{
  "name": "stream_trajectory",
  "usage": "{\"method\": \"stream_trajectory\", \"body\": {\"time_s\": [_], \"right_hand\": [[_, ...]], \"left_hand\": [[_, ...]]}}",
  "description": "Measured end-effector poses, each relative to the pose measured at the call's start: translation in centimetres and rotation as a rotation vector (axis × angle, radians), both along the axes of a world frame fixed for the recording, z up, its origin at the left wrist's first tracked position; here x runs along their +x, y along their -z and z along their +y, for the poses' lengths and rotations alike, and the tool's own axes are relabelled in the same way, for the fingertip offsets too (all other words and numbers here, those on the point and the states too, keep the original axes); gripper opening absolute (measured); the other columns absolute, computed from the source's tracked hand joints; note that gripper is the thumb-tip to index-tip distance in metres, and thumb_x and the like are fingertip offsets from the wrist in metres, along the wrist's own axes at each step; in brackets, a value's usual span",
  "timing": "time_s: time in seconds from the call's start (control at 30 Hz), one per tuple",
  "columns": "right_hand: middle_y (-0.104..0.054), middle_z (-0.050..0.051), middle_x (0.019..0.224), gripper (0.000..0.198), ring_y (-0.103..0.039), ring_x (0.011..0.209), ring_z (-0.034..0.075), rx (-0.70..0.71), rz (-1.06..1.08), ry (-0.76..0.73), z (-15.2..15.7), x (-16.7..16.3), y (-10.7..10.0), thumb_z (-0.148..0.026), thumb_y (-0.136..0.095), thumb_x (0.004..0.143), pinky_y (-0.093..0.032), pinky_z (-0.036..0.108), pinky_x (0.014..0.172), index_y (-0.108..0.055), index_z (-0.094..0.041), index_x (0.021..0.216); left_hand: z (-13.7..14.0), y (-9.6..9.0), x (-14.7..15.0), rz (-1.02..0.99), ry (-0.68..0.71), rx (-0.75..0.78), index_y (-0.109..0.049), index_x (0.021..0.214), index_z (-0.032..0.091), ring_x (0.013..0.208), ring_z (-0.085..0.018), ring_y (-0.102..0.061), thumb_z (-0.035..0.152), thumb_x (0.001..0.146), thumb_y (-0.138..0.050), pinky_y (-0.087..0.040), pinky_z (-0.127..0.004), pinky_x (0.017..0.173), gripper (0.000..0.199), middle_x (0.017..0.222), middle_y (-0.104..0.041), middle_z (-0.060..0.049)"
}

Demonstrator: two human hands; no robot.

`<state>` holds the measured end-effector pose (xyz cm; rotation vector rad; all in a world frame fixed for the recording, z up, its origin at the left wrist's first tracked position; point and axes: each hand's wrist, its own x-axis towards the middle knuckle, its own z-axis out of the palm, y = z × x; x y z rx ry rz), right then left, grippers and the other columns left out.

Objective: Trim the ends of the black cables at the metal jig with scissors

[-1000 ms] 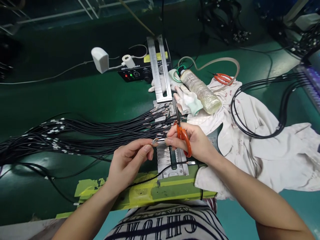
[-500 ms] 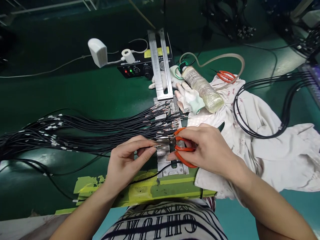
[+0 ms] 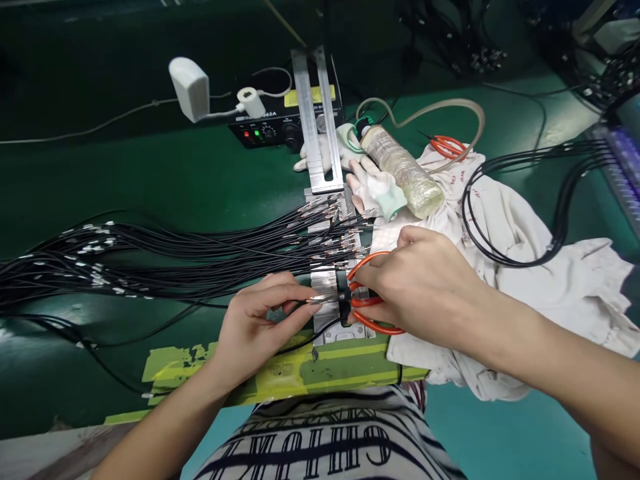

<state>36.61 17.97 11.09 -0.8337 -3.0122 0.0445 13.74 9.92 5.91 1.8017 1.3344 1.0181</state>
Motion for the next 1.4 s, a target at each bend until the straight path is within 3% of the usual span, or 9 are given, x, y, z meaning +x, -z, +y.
{"method": "stream_trajectory", "body": {"time_s": [0.13, 0.33, 0.53, 0.9, 1.1, 1.23, 1.4], "right_hand": [[-0.065, 0.0, 0.059, 0.021, -0.045, 0.051, 0.017, -0.02, -0.102, -0.015, 0.1, -0.5, -0.8, -0.031, -0.061, 0.087, -0.027, 0.035, 0.066, -0.061, -0.022, 0.069], [-0.054, -0.002, 0.047, 0.032, -0.039, 0.049, 0.017, -0.003, -0.104, 0.0, -0.1, -0.9, -1.0, -0.041, -0.07, 0.081, -0.021, 0.033, 0.061, -0.055, -0.023, 0.058], [-0.062, -0.001, 0.054, 0.033, -0.042, 0.049, 0.017, 0.081, -0.19, -0.098, -0.5, -1.0, -1.9, -0.045, -0.062, 0.086, -0.025, 0.035, 0.068, -0.058, -0.021, 0.065], [-0.059, -0.002, 0.049, 0.035, -0.04, 0.048, 0.017, 0.079, -0.177, -0.071, -1.0, -1.4, -1.8, -0.047, -0.073, 0.078, -0.021, 0.033, 0.064, -0.056, -0.022, 0.059], [-0.057, -0.003, 0.048, 0.034, -0.036, 0.048, 0.017, -0.009, -0.145, -0.008, -1.2, -1.2, -1.0, -0.04, -0.077, 0.074, -0.021, 0.033, 0.062, -0.054, -0.023, 0.055], [-0.059, -0.002, 0.05, 0.033, -0.035, 0.047, 0.015, -0.034, -0.165, -0.008, -1.2, -1.4, -1.0, -0.037, -0.072, 0.079, -0.024, 0.033, 0.063, -0.054, -0.022, 0.055], [-0.053, -0.003, 0.047, 0.025, -0.043, 0.051, 0.016, -0.188, -0.157, 0.039, -0.6, -1.3, -1.0, -0.034, -0.072, 0.076, -0.023, 0.029, 0.059, -0.058, -0.023, 0.059]], "left_hand": [[-0.2, -0.2, -0.1, 0.014, 0.013, -0.008, -0.072, 0.087, 0.019, 0.06, -0.008, -0.047, 0.014, 0.086, -0.069, -0.034, -0.027, 0.063, 0.006, 0.068, -0.059, 0.005], [-0.4, -0.2, -0.1, -0.007, 0.029, 0.021, -0.071, 0.087, 0.02, 0.061, -0.008, -0.048, 0.016, 0.086, -0.071, -0.033, -0.027, 0.064, 0.004, 0.069, -0.061, 0.006], [-0.5, -0.4, -0.2, -0.005, 0.045, 0.018, -0.071, 0.088, 0.02, 0.062, -0.008, -0.05, 0.015, 0.087, -0.071, -0.033, -0.028, 0.066, 0.005, 0.07, -0.062, 0.006], [-0.8, -0.1, -0.3, 0.008, 0.059, 0.032, -0.071, 0.087, 0.018, 0.061, -0.009, -0.05, 0.013, 0.086, -0.07, -0.031, -0.029, 0.064, 0.005, 0.065, -0.057, 0.005], [-0.9, 0.4, -0.4, -0.008, 0.064, 0.067, -0.071, 0.088, 0.019, 0.061, -0.009, -0.051, 0.015, 0.087, -0.07, -0.032, -0.029, 0.065, 0.005, 0.065, -0.058, 0.005], [-1.0, 0.6, -0.4, -0.001, 0.06, 0.056, -0.071, 0.088, 0.02, 0.06, -0.01, -0.051, 0.017, 0.087, -0.069, -0.032, -0.029, 0.065, 0.004, 0.063, -0.056, 0.005], [-1.0, 0.5, -0.4, -0.018, 0.064, 0.071, -0.072, 0.089, 0.019, 0.06, -0.011, -0.053, 0.017, 0.087, -0.07, -0.035, -0.029, 0.065, 0.003, 0.064, -0.06, 0.003]]}}
